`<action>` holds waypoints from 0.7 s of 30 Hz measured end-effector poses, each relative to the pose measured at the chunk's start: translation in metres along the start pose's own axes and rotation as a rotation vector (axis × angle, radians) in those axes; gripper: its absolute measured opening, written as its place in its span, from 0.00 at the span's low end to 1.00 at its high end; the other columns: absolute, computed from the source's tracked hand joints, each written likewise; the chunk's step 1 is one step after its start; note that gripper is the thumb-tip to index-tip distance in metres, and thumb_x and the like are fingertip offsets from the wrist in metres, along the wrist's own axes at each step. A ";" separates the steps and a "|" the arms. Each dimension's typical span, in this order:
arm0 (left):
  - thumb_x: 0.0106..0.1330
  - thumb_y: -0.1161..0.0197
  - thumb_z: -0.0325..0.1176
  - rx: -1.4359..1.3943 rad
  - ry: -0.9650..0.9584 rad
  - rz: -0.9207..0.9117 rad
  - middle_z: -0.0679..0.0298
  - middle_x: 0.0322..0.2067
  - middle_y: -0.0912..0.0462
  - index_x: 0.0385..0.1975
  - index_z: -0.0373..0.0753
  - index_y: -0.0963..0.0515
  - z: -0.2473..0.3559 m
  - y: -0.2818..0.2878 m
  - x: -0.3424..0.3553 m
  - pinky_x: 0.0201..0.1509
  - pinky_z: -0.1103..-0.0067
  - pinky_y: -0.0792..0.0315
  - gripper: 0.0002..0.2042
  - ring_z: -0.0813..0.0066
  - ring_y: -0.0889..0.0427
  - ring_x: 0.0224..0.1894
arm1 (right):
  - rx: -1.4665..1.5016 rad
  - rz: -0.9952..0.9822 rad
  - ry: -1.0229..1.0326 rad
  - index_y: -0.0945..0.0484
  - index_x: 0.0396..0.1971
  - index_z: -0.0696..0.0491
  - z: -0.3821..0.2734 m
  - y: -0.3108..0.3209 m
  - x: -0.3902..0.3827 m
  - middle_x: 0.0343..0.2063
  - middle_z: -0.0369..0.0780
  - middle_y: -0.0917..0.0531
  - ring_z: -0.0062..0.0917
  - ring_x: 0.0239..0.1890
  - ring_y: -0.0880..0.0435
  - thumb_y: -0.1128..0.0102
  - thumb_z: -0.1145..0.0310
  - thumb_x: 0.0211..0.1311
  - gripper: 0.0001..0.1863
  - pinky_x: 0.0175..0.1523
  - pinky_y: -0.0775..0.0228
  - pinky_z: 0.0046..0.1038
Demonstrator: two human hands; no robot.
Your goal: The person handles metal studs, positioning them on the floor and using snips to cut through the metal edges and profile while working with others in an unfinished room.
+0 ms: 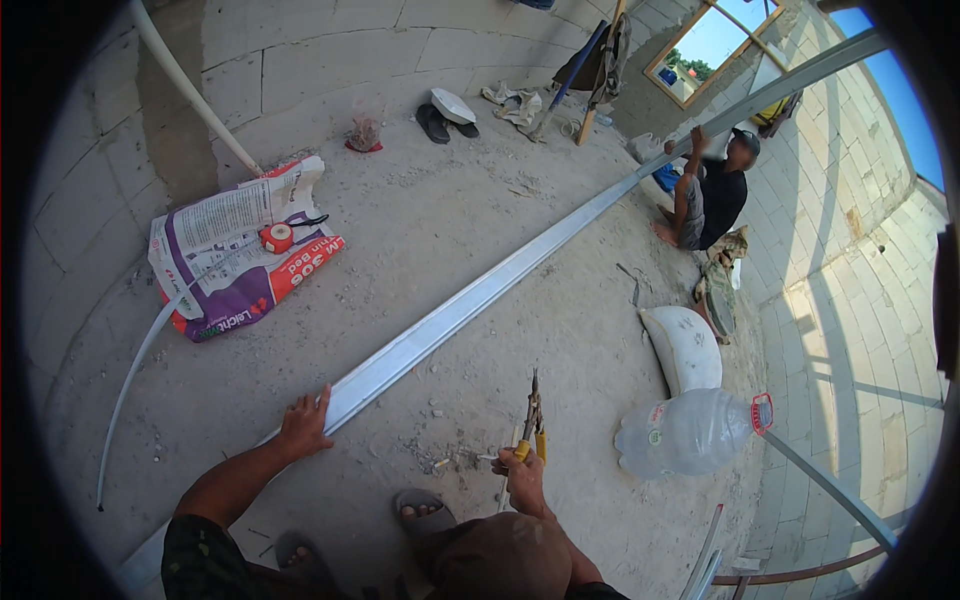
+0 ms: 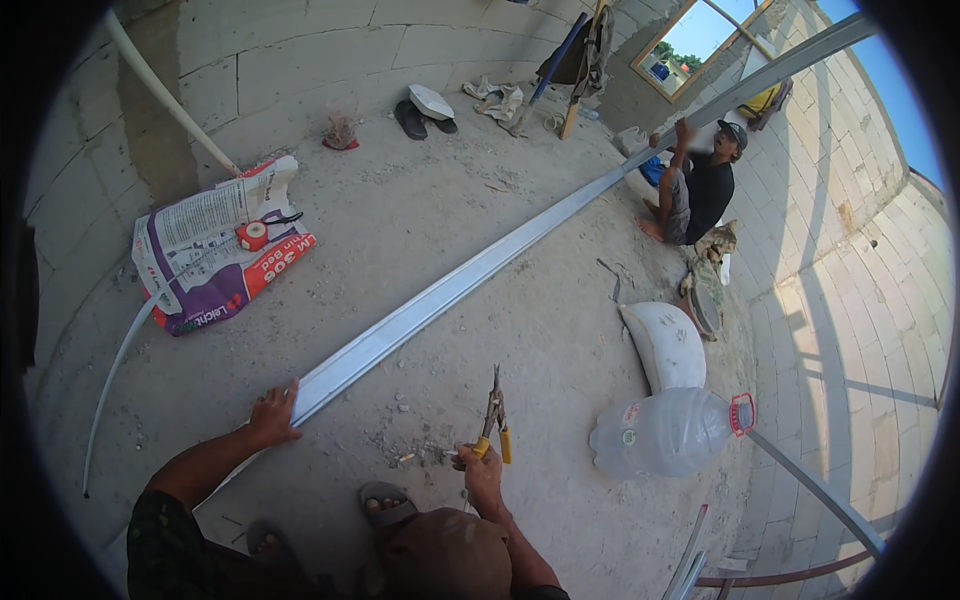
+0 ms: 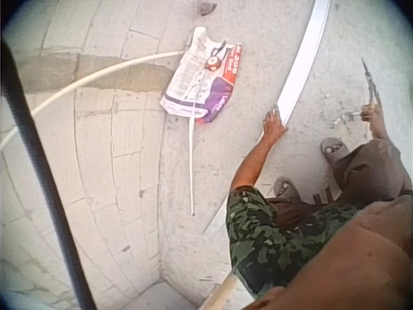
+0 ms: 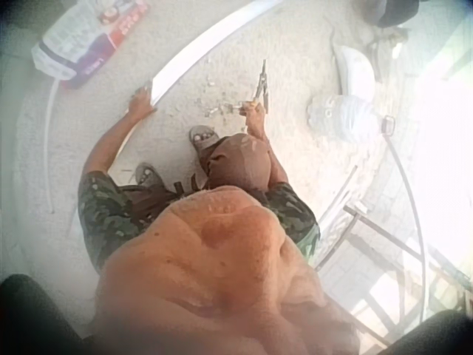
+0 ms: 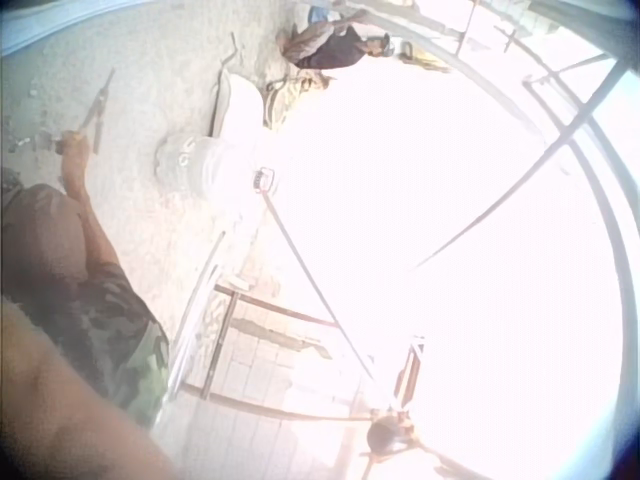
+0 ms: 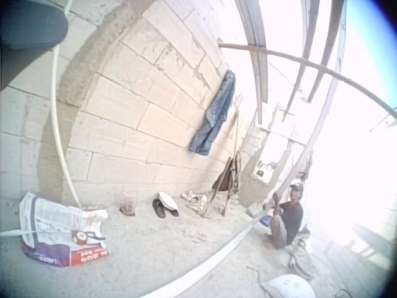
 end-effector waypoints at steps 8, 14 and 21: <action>0.41 0.23 0.46 -0.006 0.003 -0.006 0.42 0.52 0.32 0.69 0.35 0.57 0.000 -0.004 0.001 0.55 0.58 0.29 0.58 0.47 0.30 0.55 | -0.002 -0.009 -0.069 0.28 0.37 0.63 0.002 -0.010 -0.006 0.28 0.43 0.20 0.27 0.29 0.19 0.40 0.70 0.59 0.12 0.37 0.24 0.28; 0.41 0.23 0.46 -0.003 0.008 -0.027 0.42 0.53 0.33 0.69 0.34 0.57 0.002 0.001 -0.001 0.54 0.59 0.28 0.58 0.47 0.30 0.56 | -0.044 -0.035 -0.056 0.27 0.35 0.63 0.005 -0.012 -0.002 0.27 0.44 0.19 0.28 0.29 0.17 0.40 0.70 0.58 0.12 0.37 0.23 0.29; 0.39 0.22 0.45 0.016 0.003 0.011 0.43 0.53 0.33 0.69 0.34 0.57 -0.007 0.000 0.000 0.54 0.59 0.28 0.59 0.47 0.30 0.55 | -0.037 -0.059 -0.088 0.26 0.36 0.63 0.005 -0.019 -0.005 0.27 0.44 0.19 0.28 0.29 0.18 0.41 0.70 0.59 0.12 0.38 0.23 0.29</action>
Point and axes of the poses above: each hand's wrist, its own x-axis towards the middle knuckle, its own y-axis out of the back of the hand, z = x × y, the point moved 2 cm from there along x, towards the middle knuckle
